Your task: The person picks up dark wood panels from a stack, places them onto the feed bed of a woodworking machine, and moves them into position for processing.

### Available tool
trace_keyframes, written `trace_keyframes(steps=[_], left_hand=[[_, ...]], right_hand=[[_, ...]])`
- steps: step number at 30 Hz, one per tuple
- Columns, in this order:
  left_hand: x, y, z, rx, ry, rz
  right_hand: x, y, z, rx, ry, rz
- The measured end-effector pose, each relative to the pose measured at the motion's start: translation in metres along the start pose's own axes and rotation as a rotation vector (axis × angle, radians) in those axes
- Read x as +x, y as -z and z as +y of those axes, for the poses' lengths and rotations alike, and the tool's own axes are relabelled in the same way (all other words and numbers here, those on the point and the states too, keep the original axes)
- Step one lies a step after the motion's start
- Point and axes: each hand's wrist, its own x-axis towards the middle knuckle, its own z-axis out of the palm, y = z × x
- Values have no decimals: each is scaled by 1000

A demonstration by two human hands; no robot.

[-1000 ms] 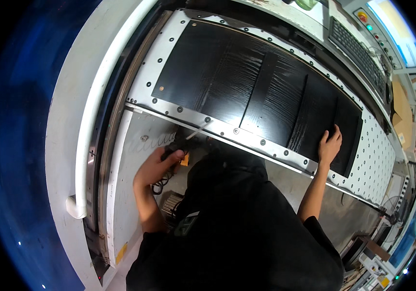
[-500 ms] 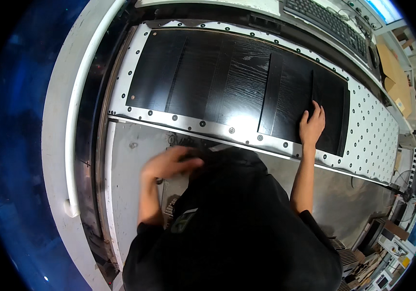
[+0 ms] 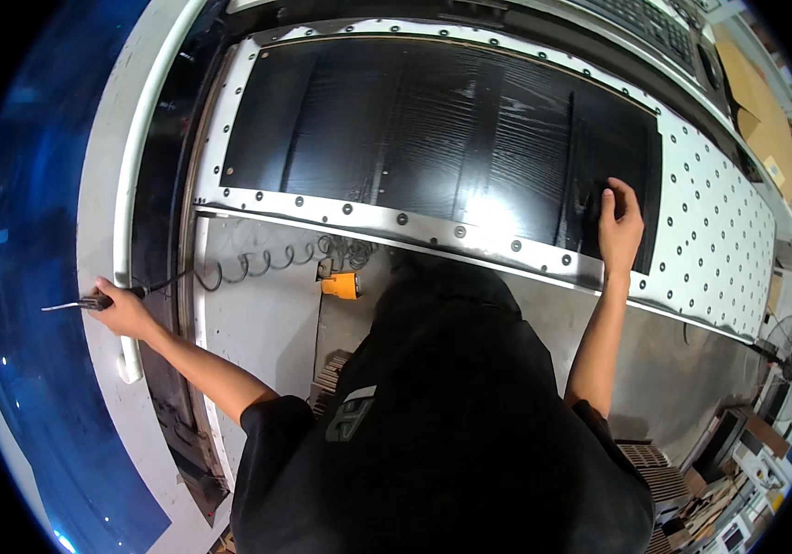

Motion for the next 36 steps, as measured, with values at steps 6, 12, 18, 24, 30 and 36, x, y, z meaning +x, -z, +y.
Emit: trace_keyframes(steps=[6,12,18,24,30,36], left_hand=[[-20,1,-5,145,68,-101],[-72,-1,80,150,-461,381],[-209,-94,161,-334,-593,-694],[-296,-123,219,-240,-586,-1283],[-305,-124,224,-437,-569,-1277],[-316,-108,231,-475,-619,-1332]], right_hand=[[16,42,101,-444,69,179],[8,30,95,-526,-31,178],[8,28,96,-565,-61,329],[12,36,95,-490,-86,287],[8,38,96,-548,-147,306],[5,70,128,-448,-110,200]])
